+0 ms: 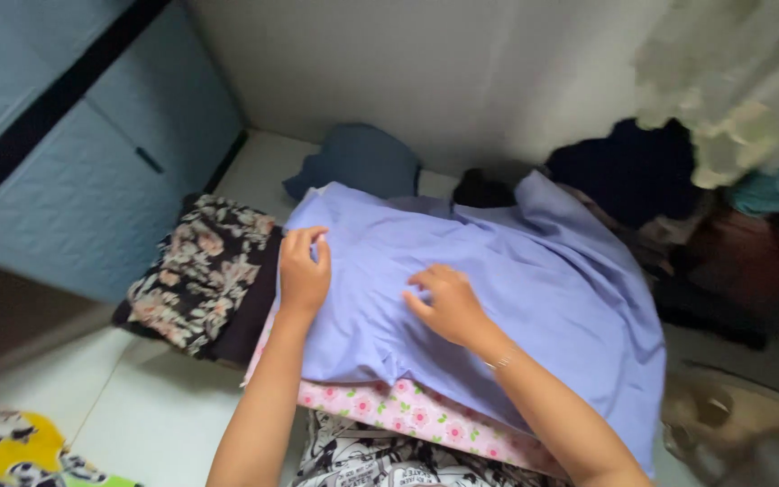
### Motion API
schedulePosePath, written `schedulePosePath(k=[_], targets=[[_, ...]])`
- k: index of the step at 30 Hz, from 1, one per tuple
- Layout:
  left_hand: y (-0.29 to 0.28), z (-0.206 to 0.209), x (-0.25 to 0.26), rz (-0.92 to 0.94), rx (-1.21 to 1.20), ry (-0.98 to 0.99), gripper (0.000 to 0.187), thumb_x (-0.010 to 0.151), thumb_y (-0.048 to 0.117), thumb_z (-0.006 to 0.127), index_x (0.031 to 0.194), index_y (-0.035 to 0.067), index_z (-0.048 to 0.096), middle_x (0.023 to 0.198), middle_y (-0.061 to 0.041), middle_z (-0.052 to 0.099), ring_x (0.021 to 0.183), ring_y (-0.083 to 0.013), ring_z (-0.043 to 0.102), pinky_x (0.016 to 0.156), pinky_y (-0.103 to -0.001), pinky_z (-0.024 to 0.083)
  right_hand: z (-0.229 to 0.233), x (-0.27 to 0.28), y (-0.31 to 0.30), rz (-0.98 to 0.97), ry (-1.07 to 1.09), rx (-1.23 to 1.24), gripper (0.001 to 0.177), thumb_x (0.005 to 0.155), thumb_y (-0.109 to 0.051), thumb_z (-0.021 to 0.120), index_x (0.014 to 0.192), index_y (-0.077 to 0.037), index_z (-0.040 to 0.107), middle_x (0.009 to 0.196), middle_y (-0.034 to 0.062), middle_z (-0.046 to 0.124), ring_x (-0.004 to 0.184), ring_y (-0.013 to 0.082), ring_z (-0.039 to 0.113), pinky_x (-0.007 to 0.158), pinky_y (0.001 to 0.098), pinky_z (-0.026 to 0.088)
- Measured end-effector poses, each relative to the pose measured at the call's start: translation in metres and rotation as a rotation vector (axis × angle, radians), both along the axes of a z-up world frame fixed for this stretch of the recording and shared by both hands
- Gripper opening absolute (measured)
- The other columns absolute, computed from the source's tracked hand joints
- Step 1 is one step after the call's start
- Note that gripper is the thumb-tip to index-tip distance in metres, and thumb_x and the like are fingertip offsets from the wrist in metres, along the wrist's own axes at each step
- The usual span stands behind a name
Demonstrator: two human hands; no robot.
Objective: Ironing a blue shirt on a portable ironing board and then folding it.
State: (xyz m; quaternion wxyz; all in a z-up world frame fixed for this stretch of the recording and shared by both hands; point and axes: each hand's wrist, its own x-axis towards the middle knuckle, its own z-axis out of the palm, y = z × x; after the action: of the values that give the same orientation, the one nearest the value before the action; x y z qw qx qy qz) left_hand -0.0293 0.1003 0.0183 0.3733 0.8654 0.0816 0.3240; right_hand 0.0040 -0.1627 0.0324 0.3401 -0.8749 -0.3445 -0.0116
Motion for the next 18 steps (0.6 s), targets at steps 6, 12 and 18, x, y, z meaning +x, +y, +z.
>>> schedulePosePath(k=[6,12,18], targets=[[0.079,-0.059,-0.006,0.187,-0.047,0.088,0.022,0.102,0.006,0.051,0.120,0.001,0.061,0.114,-0.024,0.065,0.104,-0.0408,0.062,0.089,-0.046,0.050,0.023,-0.007,0.106,-0.065,0.347,-0.212,0.046,0.083,-0.049,0.080,0.095,-0.005,0.070,0.084,0.0126,0.073,0.084,0.0320,0.071,0.074,0.0432,0.054],[0.102,-0.048,-0.017,0.142,-0.410,0.526,0.043,0.097,0.021,0.063,0.136,0.006,0.052,0.097,-0.021,0.076,0.091,-0.0298,0.073,0.082,-0.038,0.054,-0.031,0.001,0.126,0.084,0.326,-0.176,0.025,0.078,-0.028,0.080,0.083,-0.007,0.068,0.080,0.0124,0.073,0.077,0.0320,0.069,0.067,0.0437,0.054],[0.118,-0.084,-0.005,-0.184,-0.928,0.361,0.049,0.090,0.002,0.066,0.139,0.008,0.062,0.101,-0.007,0.074,0.085,-0.0117,0.067,0.072,-0.024,0.054,-0.014,0.027,0.107,0.128,0.613,0.078,0.023,0.084,-0.022,0.076,0.088,-0.003,0.065,0.075,0.0083,0.071,0.071,0.0187,0.067,0.064,0.0327,0.054]])
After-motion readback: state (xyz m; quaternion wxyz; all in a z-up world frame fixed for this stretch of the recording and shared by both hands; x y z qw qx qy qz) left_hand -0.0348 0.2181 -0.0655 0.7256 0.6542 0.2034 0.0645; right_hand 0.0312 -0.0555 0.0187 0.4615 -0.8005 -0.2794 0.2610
